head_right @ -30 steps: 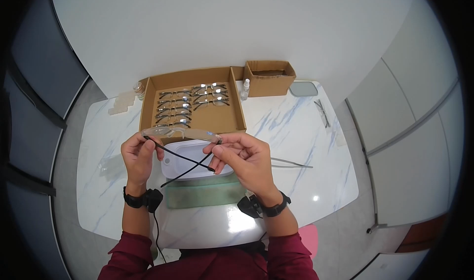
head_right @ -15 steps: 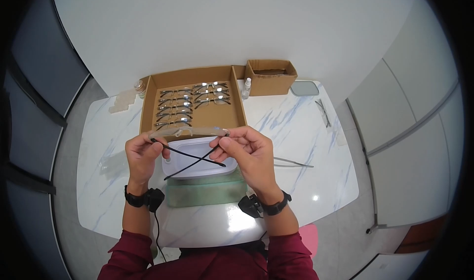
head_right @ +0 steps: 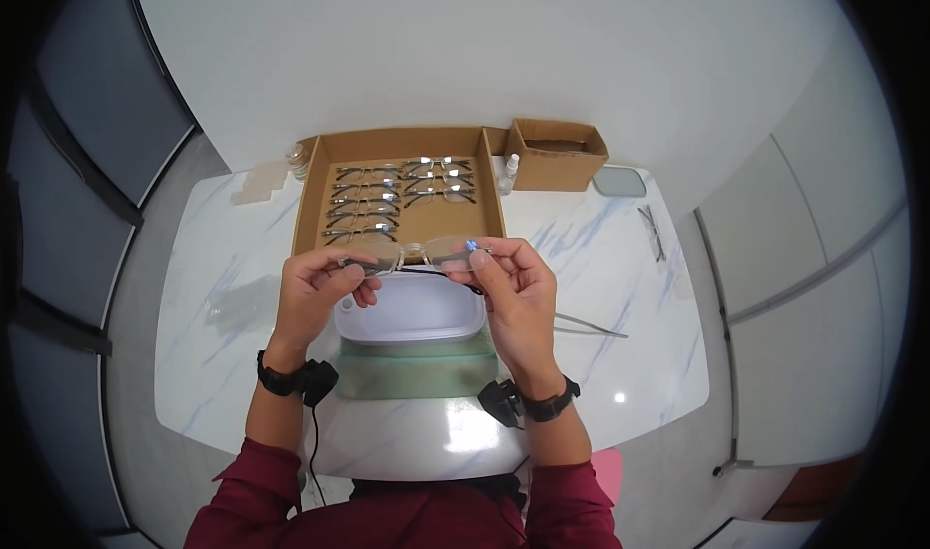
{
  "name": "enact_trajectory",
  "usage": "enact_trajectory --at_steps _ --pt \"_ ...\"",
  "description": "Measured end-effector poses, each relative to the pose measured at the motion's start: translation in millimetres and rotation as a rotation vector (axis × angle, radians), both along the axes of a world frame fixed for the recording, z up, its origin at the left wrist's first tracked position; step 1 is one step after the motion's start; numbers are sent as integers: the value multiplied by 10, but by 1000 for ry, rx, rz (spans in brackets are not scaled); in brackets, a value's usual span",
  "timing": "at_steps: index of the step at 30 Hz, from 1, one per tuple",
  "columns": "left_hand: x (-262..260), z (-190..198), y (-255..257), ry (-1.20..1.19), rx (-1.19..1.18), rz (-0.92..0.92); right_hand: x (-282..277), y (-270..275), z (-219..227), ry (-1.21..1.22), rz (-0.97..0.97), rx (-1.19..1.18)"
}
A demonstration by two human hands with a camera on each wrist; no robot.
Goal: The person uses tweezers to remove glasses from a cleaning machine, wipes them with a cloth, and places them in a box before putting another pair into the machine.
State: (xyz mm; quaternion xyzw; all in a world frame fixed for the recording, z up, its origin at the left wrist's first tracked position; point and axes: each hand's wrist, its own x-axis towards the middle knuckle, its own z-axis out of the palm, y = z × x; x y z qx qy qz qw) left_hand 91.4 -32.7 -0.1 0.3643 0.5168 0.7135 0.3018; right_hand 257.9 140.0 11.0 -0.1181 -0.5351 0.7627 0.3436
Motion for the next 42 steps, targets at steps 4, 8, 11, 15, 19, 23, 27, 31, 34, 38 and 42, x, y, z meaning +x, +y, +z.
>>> enact_trajectory --at_steps 4,8,11,15,19,23,27,31,34,38,42 --pt "-8 -2 8 7 -44 28 -22 -18 -9 -13 1 29" --pt "5 -14 18 53 -9 107 -39 -1 -47 -73 -40 207" --pt "4 -18 6 59 53 116 -36 10 -49 -120 2 268" --pt "-13 -16 2 104 78 149 43 58 44 -214 183 231" --pt "-45 -20 -29 174 103 151 123 197 99 -228 283 215" --pt "-80 -29 -54 244 117 129 150 340 54 -133 457 -4" --pt "-106 -17 -79 312 127 65 144 338 57 -182 464 -15" --pt "-120 -25 -86 348 136 18 151 315 60 -265 443 56" --pt "-133 -26 -94 362 139 -4 157 305 83 -275 433 20" --pt "-192 -34 -106 479 132 -41 150 330 41 -294 421 72" --pt "-243 9 -163 482 -18 -149 133 319 29 -329 373 163"
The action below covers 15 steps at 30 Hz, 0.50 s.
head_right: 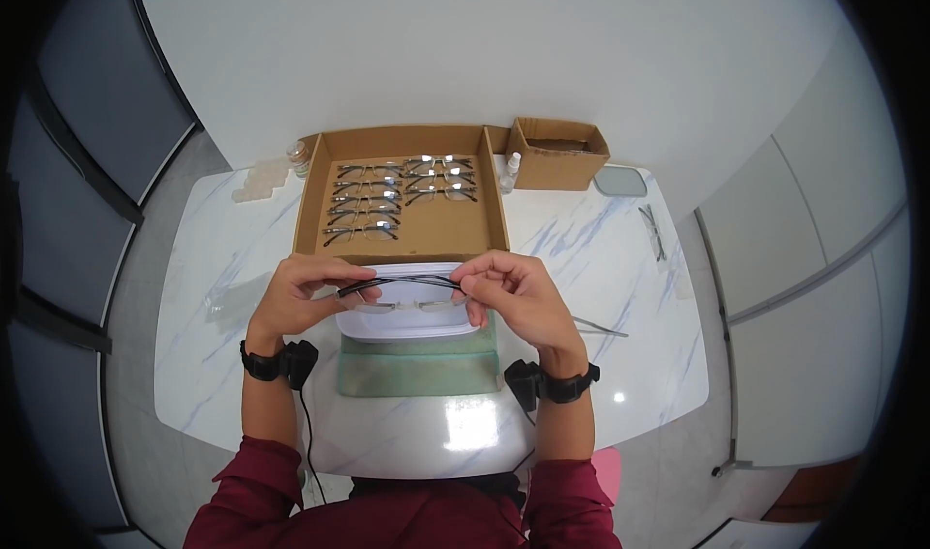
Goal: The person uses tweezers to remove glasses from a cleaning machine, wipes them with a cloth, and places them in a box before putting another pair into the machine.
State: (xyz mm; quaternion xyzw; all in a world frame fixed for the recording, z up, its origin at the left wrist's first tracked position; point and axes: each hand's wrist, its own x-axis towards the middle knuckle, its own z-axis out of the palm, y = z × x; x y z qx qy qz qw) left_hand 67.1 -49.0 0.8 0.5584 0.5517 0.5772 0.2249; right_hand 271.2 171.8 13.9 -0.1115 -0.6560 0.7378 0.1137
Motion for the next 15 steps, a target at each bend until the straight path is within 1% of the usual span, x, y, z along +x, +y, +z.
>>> enact_trajectory --at_steps 1,2,4,8,10,15 --pt "-25 8 -27 9 -85 -27 -6 -1 -9 -1 2 -1" --pt "-52 18 -55 7 -86 -26 -14 1 -25 4 -7 19" --pt "-99 37 -94 -20 -180 -105 -24 0 -27 6 -14 38" --pt "-135 50 -110 -40 -146 -113 -39 0 -31 -8 -31 70" --pt "-139 32 -90 42 -62 -106 -40 -3 -37 5 -30 90" --pt "-136 38 -96 109 -27 -111 -38 -6 -42 -50 -20 113"
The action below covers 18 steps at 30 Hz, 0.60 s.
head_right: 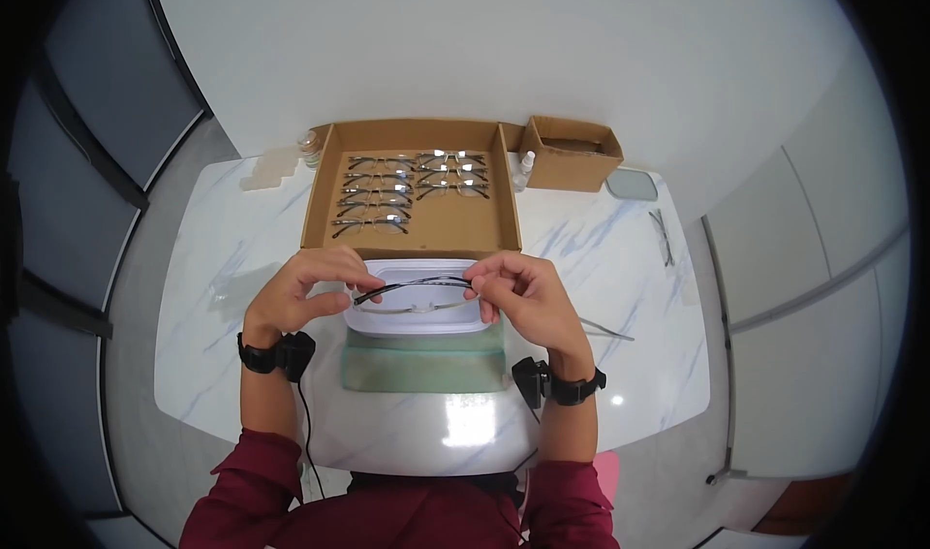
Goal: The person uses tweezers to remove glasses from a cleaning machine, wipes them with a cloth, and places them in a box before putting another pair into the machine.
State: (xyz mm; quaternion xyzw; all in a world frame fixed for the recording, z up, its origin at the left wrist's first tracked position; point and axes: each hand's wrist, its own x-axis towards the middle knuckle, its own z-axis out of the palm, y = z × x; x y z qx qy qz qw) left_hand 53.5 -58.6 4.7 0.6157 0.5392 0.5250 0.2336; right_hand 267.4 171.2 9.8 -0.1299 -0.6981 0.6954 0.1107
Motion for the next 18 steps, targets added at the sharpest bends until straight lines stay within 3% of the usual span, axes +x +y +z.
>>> enact_trajectory --at_steps 2,5,10,13,15,18 --pt "32 7 5 12 15 -3 3 -22 -13 -1 7 5" --pt "181 59 88 70 -96 142 -21 -97 -1 -20 26 17" --pt "301 -93 232 281 7 233 -22 -216 10 -73 46 88" --pt "317 -74 241 325 -2 255 6 -230 83 -100 45 226" --pt "329 -80 248 320 6 269 36 -216 116 -88 75 479" --pt "346 -128 255 291 16 283 34 -141 23 44 88 521"
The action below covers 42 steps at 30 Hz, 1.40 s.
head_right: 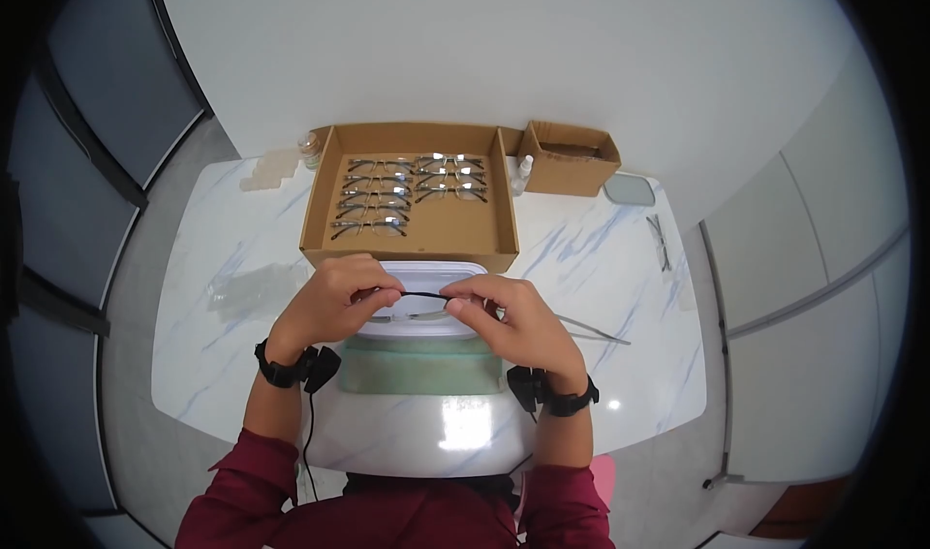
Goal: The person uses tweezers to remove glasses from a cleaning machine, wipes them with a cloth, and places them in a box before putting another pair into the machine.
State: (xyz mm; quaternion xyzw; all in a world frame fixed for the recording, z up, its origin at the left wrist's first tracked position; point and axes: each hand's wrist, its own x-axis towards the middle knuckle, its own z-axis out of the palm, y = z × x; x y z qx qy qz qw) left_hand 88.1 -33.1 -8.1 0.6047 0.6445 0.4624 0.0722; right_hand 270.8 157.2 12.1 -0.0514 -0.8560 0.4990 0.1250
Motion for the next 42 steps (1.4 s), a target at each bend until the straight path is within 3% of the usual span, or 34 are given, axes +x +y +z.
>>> enact_trajectory --at_steps 2,4,6,8,10,13,22,25,29,30,35,37,39,42 --pt "0 16 -2 -22 8 -4 -23 28 -38 59 26 -10" --pt "1 87 -28 -234 -171 -55 -29 21 -45 119 52 -16" --pt "-37 67 -35 -257 -198 -105 -30 -6 -49 86 32 -209" --pt "-48 41 -44 -282 -221 -152 -7 -1 40 -4 35 -252" --pt "-32 25 -53 -545 -284 -229 1 25 67 -96 34 -297" --pt "-66 31 -48 -624 -364 -284 -10 54 16 -85 20 -361" --pt "-130 -137 6 -704 -309 -328 -4 69 -5 -52 17 -348" --pt "-160 -139 -2 -707 -349 -329 11 40 -20 73 73 -357" --pt "-177 -190 1 -755 -375 -376 42 92 35 15 126 -105" --pt "-207 -200 12 -723 -410 -363 48 98 40 11 133 -16" --pt "-235 -74 3 -601 -505 -244 100 131 14 29 105 -92" --pt "-239 -130 -30 -925 -249 -268 117 159 21 58 83 -112" --pt "-183 -86 -58 -913 -190 -276 126 149 32 97 74 -129" --pt "-19 73 -78 -760 -160 -147 120 136 51 115 85 -137"
